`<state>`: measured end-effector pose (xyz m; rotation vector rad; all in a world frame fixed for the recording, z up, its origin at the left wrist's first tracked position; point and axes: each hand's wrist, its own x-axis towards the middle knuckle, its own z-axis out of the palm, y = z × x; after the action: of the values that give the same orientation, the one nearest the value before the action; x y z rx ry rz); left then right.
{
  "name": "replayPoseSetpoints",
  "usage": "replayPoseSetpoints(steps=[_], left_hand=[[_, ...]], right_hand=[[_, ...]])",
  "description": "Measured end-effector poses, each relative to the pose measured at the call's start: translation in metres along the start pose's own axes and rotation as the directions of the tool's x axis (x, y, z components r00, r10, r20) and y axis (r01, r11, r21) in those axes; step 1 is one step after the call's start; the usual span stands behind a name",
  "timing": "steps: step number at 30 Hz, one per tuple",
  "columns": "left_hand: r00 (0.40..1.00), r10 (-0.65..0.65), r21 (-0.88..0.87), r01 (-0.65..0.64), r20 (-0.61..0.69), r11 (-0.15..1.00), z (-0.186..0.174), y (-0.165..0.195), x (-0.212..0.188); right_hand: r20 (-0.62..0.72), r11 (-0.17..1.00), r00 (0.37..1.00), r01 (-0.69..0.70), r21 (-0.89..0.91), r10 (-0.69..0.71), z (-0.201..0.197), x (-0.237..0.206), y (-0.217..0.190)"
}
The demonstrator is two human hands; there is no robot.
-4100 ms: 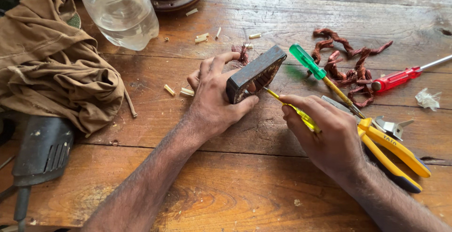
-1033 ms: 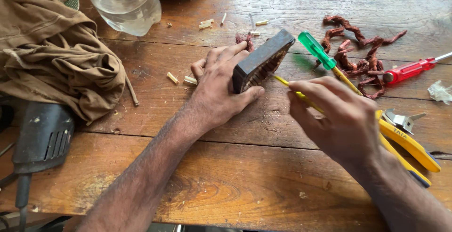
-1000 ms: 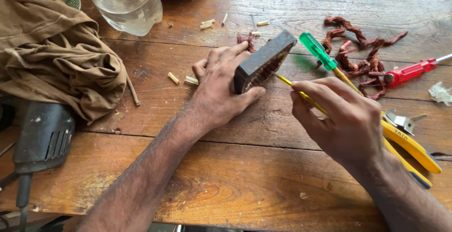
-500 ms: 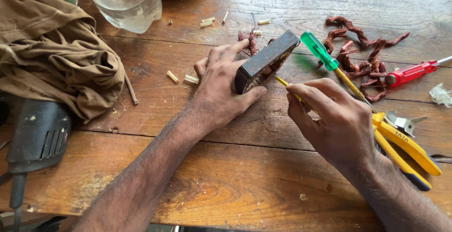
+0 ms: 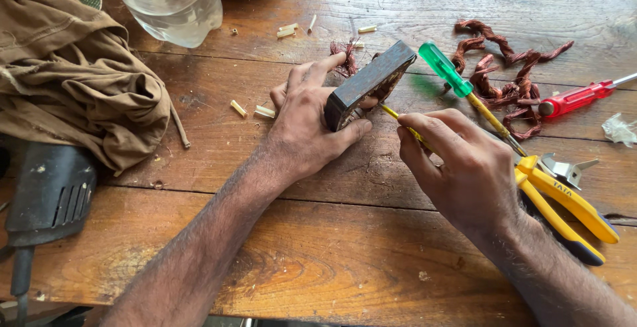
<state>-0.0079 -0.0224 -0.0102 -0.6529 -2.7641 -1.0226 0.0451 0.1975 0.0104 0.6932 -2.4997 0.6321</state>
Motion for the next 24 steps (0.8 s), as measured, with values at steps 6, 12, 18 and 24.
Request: replayPoseSetpoints(steps=[6, 12, 18, 24], left_hand=[[0.993, -0.105, -0.026, 0.107, 0.057, 0.994, -0.002, 0.003, 0.001], [0.994, -0.096, -0.057, 0.099, 0.046, 0.994, -0.004, 0.003, 0.001], [0.996, -0.085, -0.189, 0.092, 0.04, 0.978, -0.012, -0.001, 0.0], [0.997, -0.077, -0.228, 0.08, 0.021, 0.97, -0.017, -0.004, 0.001]], right_hand=[[-0.042, 0.993, 0.999, -0.023, 0.115, 0.028, 0.002, 0.001, 0.002], [-0.043, 0.97, 0.989, -0.128, 0.206, 0.14, 0.003, 0.003, 0.001], [-0.04, 0.957, 0.99, -0.12, 0.264, 0.135, 0.001, 0.006, 0.0], [-0.077, 0.966, 0.992, -0.076, 0.248, 0.098, -0.002, 0.006, -0.002]])
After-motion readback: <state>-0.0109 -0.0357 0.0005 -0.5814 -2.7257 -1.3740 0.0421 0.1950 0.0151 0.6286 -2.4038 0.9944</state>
